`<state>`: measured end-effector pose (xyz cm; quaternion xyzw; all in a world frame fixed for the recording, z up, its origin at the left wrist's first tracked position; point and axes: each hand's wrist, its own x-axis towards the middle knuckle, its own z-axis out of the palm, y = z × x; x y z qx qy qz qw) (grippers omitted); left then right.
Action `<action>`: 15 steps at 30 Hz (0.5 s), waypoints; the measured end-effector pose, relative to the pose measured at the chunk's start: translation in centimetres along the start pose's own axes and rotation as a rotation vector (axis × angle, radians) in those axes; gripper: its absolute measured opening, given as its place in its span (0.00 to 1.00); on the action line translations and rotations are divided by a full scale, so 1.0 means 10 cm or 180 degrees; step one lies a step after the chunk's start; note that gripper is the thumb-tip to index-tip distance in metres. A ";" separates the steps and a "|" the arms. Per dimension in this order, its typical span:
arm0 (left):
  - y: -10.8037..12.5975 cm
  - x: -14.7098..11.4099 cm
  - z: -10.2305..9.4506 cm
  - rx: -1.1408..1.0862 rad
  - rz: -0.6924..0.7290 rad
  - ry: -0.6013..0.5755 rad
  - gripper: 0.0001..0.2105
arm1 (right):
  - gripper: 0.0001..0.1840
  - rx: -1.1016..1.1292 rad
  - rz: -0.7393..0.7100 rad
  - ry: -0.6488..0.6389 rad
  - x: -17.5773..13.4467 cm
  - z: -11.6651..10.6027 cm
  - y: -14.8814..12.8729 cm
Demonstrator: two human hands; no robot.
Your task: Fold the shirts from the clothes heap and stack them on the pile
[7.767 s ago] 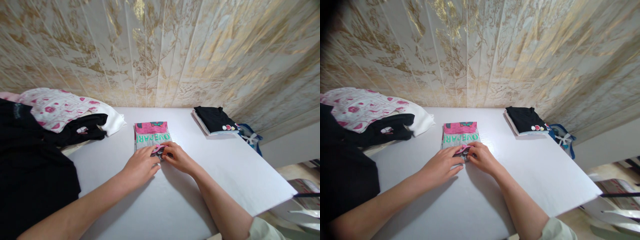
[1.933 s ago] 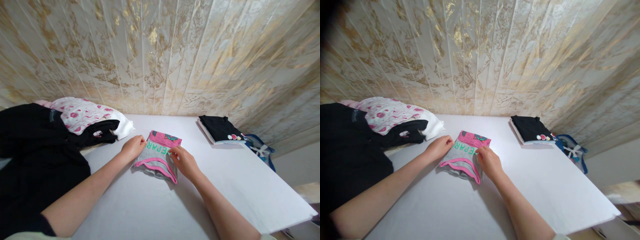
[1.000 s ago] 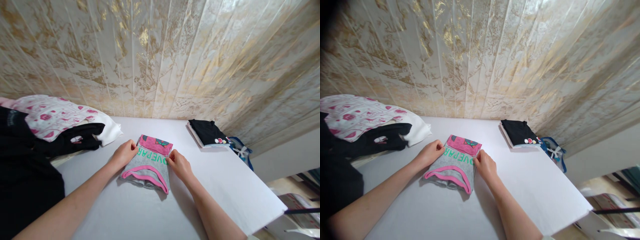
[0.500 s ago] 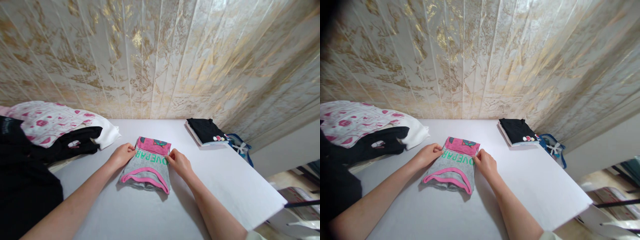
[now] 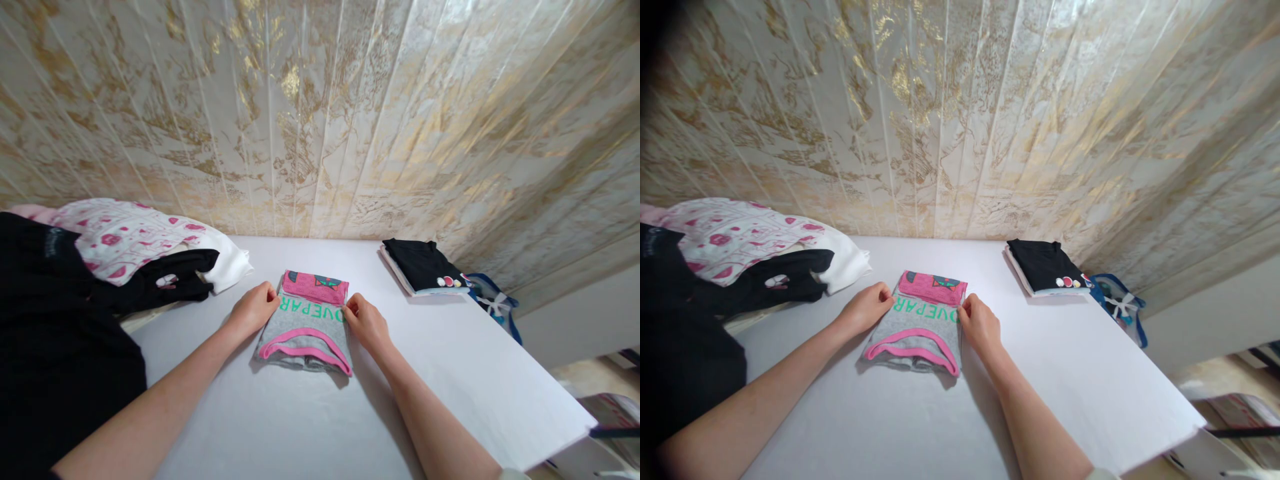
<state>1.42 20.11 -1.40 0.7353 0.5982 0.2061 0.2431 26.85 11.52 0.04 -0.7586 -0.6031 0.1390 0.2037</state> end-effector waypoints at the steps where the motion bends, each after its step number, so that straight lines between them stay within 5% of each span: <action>1: 0.00 0.00 0.00 -0.0036 0.0021 -0.0007 0.07 | 0.07 -0.0016 -0.0008 -0.0015 -0.01 0.00 0.00; 7: -0.07 0.06 0.03 -0.0711 0.0052 -0.0154 0.08 | 0.10 -0.0116 0.0045 -0.0127 -0.02 0.00 -0.01; 15: -0.11 0.12 0.03 -0.0613 0.0254 -0.0387 0.12 | 0.08 -0.0128 0.0046 -0.0095 -0.02 0.03 0.01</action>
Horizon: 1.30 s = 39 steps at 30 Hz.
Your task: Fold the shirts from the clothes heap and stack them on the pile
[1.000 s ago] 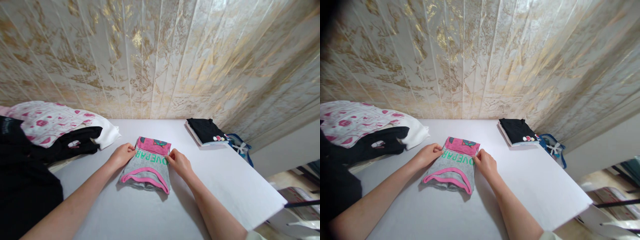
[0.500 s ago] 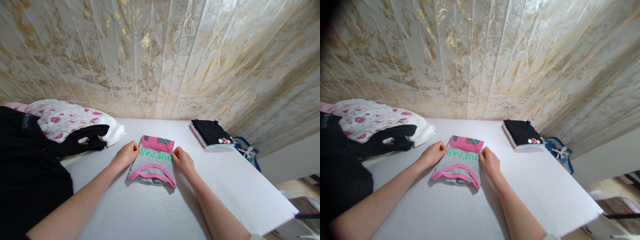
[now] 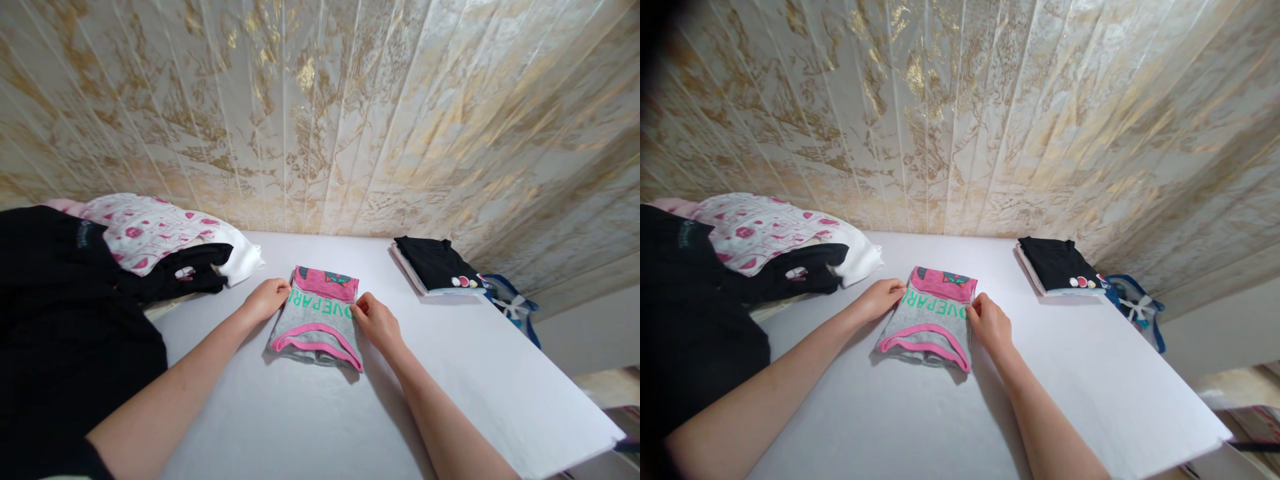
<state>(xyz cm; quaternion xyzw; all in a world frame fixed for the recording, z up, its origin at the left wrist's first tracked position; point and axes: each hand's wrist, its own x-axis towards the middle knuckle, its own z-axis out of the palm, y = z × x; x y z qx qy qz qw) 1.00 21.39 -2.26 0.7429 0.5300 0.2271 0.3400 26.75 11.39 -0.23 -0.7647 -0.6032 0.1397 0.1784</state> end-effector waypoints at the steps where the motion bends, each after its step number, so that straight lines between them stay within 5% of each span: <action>1: 0.00 0.00 0.00 0.0029 0.0012 -0.0007 0.11 | 0.08 -0.0007 0.0010 0.0001 0.00 0.00 0.00; 15: 0.17 -0.08 -0.04 0.0505 -0.0411 0.0061 0.06 | 0.07 -0.0035 -0.0009 -0.0012 0.01 0.01 0.01; 39: 0.07 -0.03 -0.01 0.0690 -0.0273 0.0000 0.10 | 0.05 0.0076 0.0010 0.0115 0.00 0.00 -0.01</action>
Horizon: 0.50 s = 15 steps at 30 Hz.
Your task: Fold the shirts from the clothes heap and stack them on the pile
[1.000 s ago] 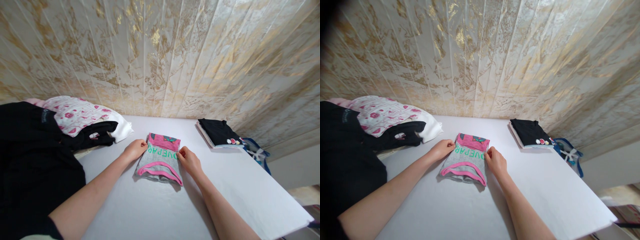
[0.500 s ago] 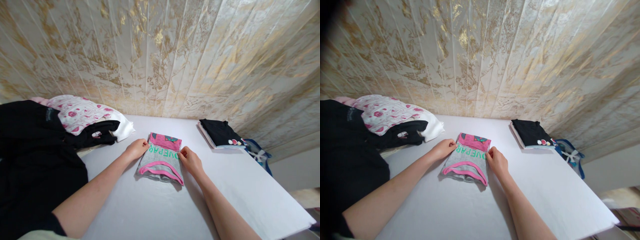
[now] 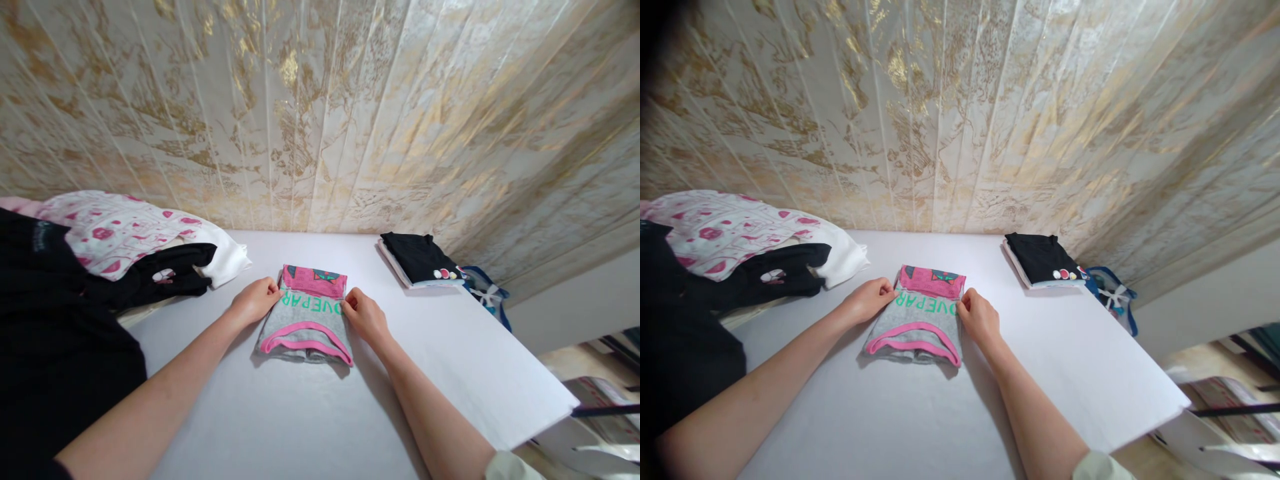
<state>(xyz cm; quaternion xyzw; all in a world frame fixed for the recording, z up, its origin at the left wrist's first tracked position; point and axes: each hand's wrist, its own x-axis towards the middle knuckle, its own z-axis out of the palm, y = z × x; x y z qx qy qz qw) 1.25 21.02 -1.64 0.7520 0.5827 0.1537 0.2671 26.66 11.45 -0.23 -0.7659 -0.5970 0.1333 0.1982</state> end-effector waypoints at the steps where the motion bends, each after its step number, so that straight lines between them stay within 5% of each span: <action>1: -0.01 0.01 0.00 -0.0041 0.0029 0.0026 0.10 | 0.05 0.0005 0.0014 0.0019 0.00 0.00 0.00; 10: 0.12 -0.10 -0.05 0.0392 0.0000 0.0172 0.06 | 0.06 -0.0172 0.0050 0.0016 -0.01 -0.01 -0.02; 15: 0.13 -0.10 -0.05 0.0068 -0.0077 0.0090 0.04 | 0.12 -0.0137 0.0122 -0.0022 0.01 0.01 0.00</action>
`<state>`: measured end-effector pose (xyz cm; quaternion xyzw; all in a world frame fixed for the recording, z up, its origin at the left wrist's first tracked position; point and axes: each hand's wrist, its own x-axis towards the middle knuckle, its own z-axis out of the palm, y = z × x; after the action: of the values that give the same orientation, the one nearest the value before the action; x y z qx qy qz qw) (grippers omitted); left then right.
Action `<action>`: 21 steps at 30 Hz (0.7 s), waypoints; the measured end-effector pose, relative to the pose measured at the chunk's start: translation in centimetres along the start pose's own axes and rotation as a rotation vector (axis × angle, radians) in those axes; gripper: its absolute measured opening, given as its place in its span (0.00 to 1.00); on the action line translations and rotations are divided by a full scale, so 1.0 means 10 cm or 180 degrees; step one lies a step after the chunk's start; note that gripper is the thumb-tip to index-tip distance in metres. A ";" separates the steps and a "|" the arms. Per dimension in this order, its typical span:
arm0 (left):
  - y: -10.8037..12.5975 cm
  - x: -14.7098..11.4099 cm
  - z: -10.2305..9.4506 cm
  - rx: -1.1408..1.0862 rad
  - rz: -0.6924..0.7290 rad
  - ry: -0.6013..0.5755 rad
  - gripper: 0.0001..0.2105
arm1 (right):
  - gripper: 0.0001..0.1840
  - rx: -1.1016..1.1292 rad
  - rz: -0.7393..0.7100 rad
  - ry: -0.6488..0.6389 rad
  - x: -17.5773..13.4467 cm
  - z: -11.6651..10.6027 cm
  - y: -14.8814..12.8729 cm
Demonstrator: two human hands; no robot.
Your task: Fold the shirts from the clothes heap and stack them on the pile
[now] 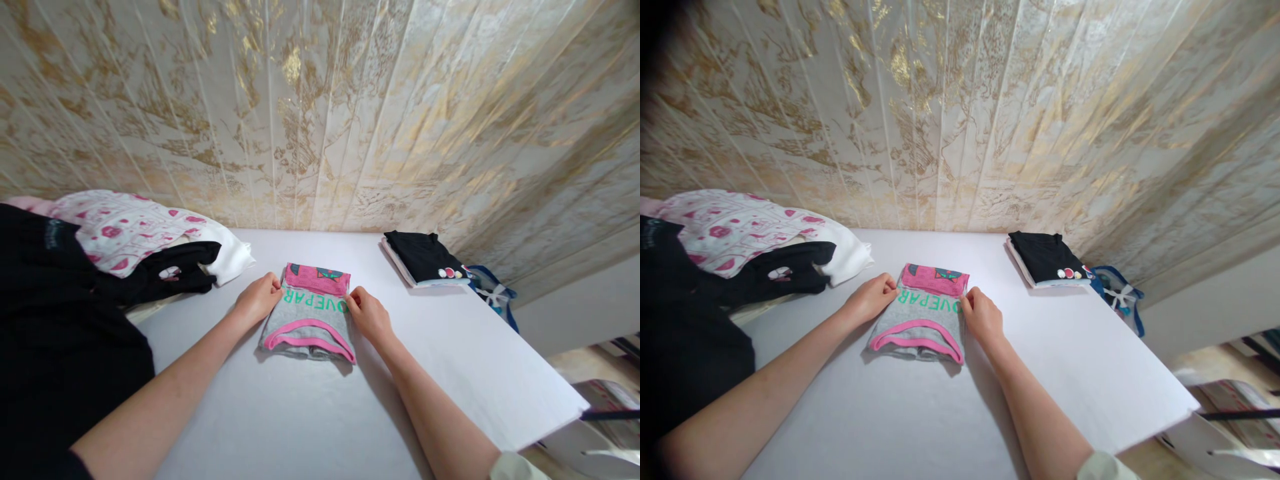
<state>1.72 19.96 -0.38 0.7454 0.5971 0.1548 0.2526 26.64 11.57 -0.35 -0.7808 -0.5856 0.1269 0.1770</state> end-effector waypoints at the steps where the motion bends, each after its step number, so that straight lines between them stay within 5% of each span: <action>1: 0.00 0.01 0.00 -0.0032 -0.0031 -0.0027 0.04 | 0.13 -0.0007 0.0017 0.0008 0.01 0.00 0.00; 21: 0.13 -0.02 -0.03 0.0287 -0.0393 0.0115 0.08 | 0.08 -0.0079 0.0270 0.0162 0.13 0.03 -0.03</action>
<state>2.57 19.66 0.59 0.7149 0.6528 0.1253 0.2170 26.68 12.94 -0.50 -0.8101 -0.5488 0.1071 0.1767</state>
